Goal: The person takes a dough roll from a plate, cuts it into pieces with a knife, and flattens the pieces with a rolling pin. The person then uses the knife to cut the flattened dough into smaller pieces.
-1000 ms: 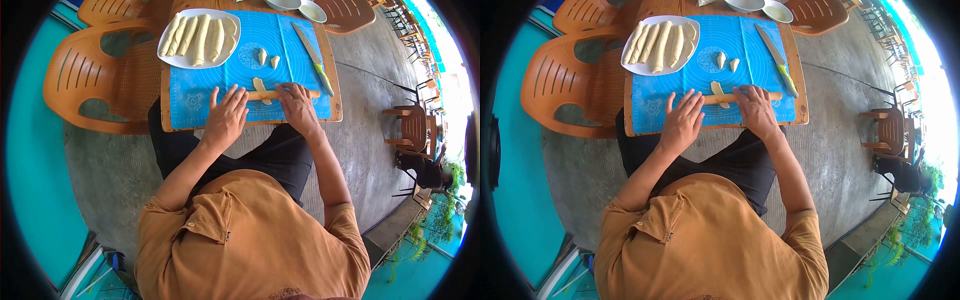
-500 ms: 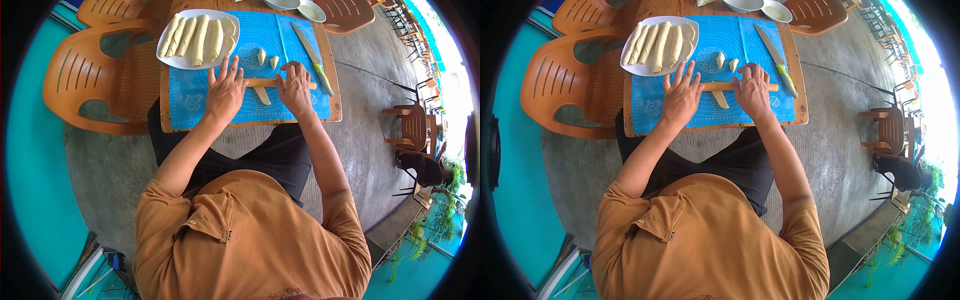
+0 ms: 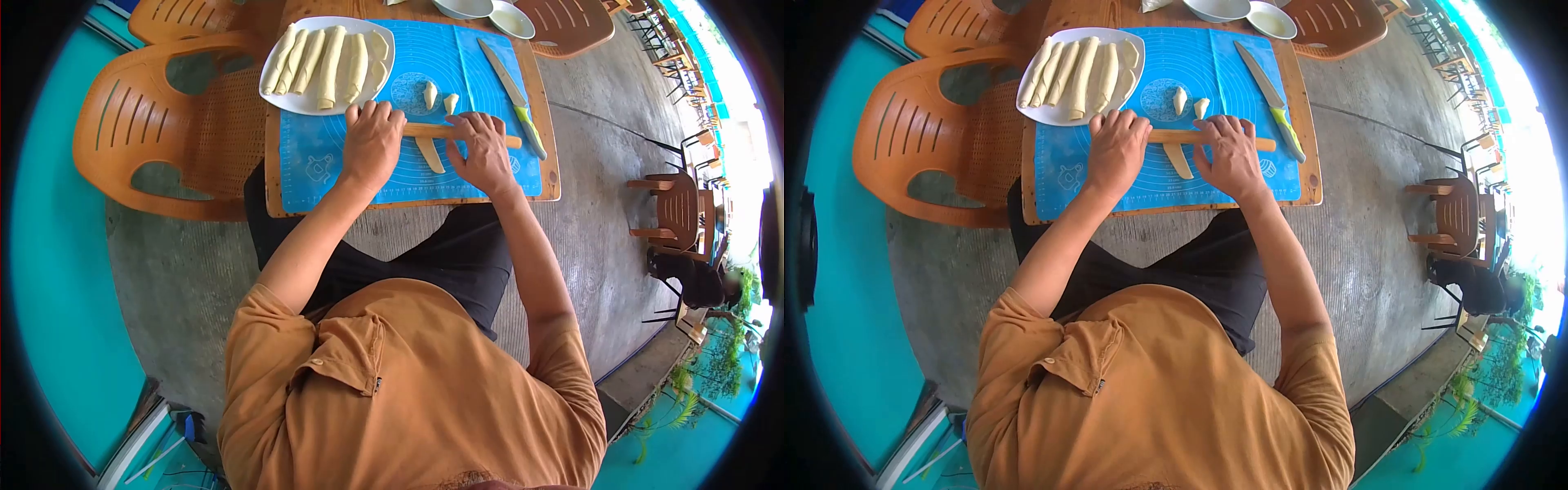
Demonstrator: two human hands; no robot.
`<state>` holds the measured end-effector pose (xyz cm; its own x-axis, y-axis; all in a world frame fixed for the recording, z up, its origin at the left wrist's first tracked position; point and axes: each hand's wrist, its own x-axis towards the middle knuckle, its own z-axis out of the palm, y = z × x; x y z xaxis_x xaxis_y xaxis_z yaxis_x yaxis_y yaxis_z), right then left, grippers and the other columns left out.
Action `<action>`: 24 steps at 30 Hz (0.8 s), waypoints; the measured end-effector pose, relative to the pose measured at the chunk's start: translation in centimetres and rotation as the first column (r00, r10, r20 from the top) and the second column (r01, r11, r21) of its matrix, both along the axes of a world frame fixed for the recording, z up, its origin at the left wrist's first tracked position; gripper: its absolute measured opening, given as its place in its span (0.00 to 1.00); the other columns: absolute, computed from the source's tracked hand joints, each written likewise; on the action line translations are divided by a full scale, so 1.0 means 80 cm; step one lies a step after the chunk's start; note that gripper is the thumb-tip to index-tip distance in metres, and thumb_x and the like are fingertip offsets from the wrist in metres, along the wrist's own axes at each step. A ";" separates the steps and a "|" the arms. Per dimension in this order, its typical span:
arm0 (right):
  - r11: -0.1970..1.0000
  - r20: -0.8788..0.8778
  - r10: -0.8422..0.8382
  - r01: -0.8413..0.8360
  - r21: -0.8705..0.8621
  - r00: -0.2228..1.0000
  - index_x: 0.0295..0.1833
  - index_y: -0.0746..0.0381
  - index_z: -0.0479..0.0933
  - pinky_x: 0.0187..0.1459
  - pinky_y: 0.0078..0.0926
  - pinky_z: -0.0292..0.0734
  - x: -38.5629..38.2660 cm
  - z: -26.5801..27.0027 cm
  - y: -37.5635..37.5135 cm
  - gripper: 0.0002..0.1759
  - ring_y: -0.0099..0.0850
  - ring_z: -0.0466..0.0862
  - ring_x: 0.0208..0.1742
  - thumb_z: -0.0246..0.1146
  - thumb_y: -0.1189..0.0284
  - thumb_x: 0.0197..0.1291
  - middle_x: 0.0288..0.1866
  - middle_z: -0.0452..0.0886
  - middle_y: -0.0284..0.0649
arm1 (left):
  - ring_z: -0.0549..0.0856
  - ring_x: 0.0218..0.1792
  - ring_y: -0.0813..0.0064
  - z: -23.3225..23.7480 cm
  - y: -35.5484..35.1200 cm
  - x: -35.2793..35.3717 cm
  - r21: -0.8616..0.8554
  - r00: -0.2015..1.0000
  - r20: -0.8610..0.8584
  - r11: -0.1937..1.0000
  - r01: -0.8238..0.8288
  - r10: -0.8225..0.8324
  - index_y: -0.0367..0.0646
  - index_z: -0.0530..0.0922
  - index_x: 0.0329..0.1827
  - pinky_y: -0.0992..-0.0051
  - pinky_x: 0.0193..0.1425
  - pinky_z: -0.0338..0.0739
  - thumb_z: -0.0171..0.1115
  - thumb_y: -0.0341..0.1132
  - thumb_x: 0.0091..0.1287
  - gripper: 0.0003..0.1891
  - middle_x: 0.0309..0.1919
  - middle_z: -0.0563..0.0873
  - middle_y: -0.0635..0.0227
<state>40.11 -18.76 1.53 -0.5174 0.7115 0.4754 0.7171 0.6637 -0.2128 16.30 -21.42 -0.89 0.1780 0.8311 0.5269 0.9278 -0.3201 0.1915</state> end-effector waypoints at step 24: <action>0.995 0.005 0.041 -0.040 -0.095 0.999 0.69 0.55 0.86 0.70 0.48 0.75 0.010 -0.002 -0.024 0.21 0.43 0.85 0.68 0.71 0.74 0.72 0.65 0.87 0.40 | 0.86 0.70 0.66 -0.009 -0.054 -0.009 -0.038 0.995 -0.001 0.994 0.101 -0.101 0.40 0.88 0.61 0.56 0.75 0.70 0.69 0.33 0.79 0.12 0.66 0.93 0.65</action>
